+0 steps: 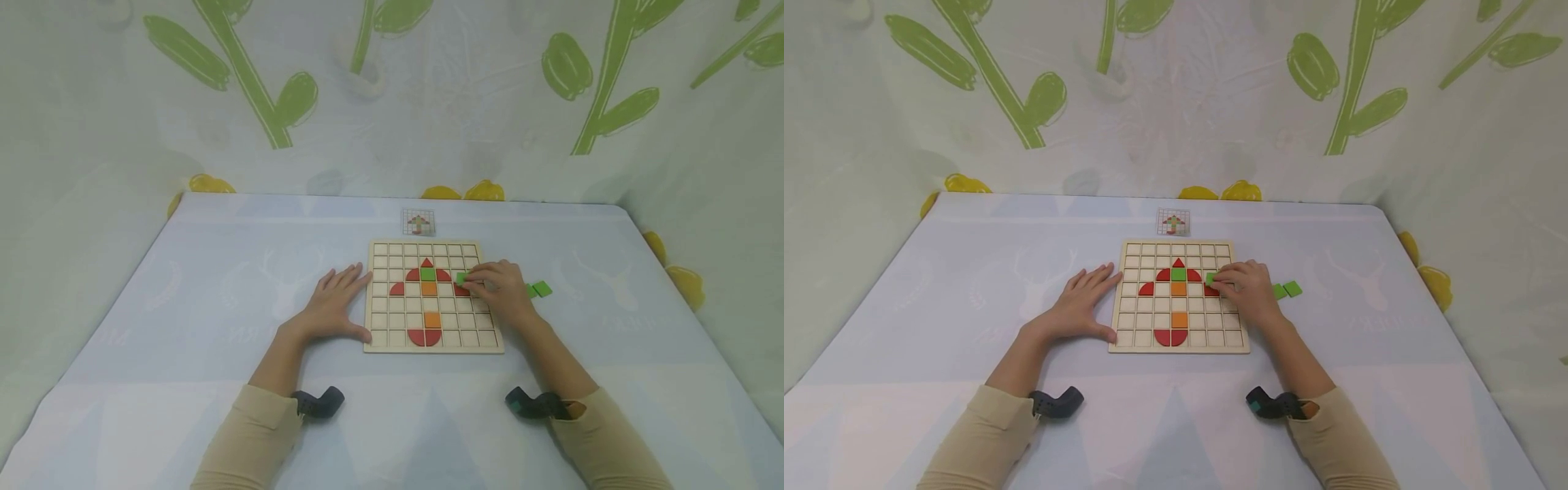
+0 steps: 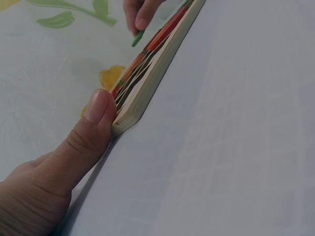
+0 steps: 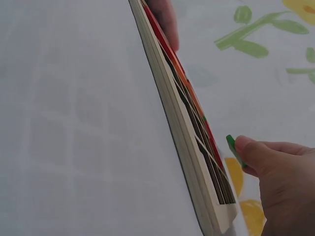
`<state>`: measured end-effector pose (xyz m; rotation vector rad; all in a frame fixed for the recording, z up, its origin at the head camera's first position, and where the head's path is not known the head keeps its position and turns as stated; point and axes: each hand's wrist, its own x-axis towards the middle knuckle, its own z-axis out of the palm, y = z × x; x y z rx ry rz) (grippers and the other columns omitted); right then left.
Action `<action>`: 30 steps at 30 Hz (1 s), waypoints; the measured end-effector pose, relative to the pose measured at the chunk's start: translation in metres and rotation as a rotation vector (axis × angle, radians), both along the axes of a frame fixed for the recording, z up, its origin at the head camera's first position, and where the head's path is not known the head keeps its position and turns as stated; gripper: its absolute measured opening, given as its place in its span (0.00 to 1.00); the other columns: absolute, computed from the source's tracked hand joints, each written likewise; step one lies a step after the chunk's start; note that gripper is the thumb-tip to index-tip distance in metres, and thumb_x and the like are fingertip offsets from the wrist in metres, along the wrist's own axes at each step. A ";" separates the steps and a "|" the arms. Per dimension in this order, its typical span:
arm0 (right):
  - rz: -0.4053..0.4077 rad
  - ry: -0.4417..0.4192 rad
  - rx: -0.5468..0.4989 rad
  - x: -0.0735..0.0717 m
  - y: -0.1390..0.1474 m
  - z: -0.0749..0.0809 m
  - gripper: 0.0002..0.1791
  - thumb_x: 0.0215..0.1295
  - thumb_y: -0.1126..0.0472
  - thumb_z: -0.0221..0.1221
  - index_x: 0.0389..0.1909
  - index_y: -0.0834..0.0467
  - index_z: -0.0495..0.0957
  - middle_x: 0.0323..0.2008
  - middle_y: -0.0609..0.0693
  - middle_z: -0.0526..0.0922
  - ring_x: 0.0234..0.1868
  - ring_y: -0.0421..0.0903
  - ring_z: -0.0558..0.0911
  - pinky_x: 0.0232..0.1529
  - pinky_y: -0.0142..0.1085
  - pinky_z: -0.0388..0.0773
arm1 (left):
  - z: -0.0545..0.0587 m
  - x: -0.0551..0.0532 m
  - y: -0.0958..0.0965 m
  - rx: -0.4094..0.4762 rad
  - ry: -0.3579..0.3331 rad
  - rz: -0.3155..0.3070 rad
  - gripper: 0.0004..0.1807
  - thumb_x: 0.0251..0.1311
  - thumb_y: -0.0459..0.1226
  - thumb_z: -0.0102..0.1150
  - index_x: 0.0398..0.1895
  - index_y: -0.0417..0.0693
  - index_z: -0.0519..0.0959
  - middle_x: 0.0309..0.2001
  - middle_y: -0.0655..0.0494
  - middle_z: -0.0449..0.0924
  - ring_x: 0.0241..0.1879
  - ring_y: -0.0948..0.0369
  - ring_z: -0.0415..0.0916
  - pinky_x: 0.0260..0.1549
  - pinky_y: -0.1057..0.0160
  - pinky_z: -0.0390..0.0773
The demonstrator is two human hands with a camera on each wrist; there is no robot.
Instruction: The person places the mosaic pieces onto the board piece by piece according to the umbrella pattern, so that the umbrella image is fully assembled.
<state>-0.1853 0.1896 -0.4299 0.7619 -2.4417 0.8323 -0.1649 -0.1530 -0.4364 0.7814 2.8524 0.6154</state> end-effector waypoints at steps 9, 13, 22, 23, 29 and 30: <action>0.058 0.028 0.033 0.001 -0.013 -0.001 0.08 0.43 0.64 0.73 0.27 0.58 0.86 0.32 0.52 0.86 0.35 0.49 0.76 0.36 0.37 0.62 | 0.000 0.001 0.001 0.000 0.005 0.004 0.65 0.31 0.65 0.70 0.73 0.46 0.53 0.75 0.45 0.44 0.74 0.49 0.39 0.70 0.45 0.37; 0.089 0.056 0.049 0.000 -0.016 -0.005 0.08 0.43 0.64 0.73 0.27 0.58 0.86 0.32 0.51 0.86 0.36 0.48 0.77 0.36 0.36 0.62 | -0.001 0.000 0.001 -0.006 0.009 0.005 0.66 0.31 0.65 0.70 0.74 0.46 0.52 0.75 0.45 0.44 0.74 0.50 0.39 0.70 0.45 0.36; 0.106 0.020 0.075 0.001 -0.021 -0.005 0.08 0.45 0.63 0.73 0.29 0.57 0.87 0.34 0.50 0.85 0.36 0.48 0.76 0.35 0.39 0.63 | -0.001 0.000 0.000 0.008 -0.009 0.007 0.66 0.31 0.65 0.71 0.74 0.47 0.52 0.75 0.46 0.43 0.74 0.50 0.38 0.70 0.46 0.35; 0.110 0.015 0.072 0.001 -0.021 -0.005 0.08 0.45 0.63 0.73 0.29 0.57 0.87 0.34 0.50 0.86 0.36 0.48 0.76 0.35 0.39 0.64 | -0.001 0.000 0.000 0.007 -0.010 0.007 0.66 0.31 0.65 0.71 0.74 0.47 0.51 0.75 0.46 0.42 0.74 0.50 0.38 0.70 0.46 0.35; 0.124 0.011 0.069 0.000 -0.022 -0.006 0.08 0.45 0.64 0.72 0.30 0.58 0.87 0.35 0.51 0.85 0.37 0.48 0.76 0.36 0.39 0.64 | -0.001 0.000 0.000 0.008 -0.005 0.007 0.66 0.31 0.65 0.71 0.74 0.46 0.52 0.75 0.45 0.43 0.74 0.50 0.39 0.70 0.45 0.36; 0.123 0.011 0.073 0.000 -0.022 -0.006 0.08 0.45 0.64 0.72 0.30 0.58 0.87 0.35 0.51 0.85 0.37 0.48 0.76 0.36 0.39 0.64 | 0.000 0.000 0.000 0.007 -0.006 0.009 0.66 0.31 0.65 0.71 0.74 0.46 0.52 0.75 0.45 0.43 0.74 0.50 0.39 0.70 0.45 0.36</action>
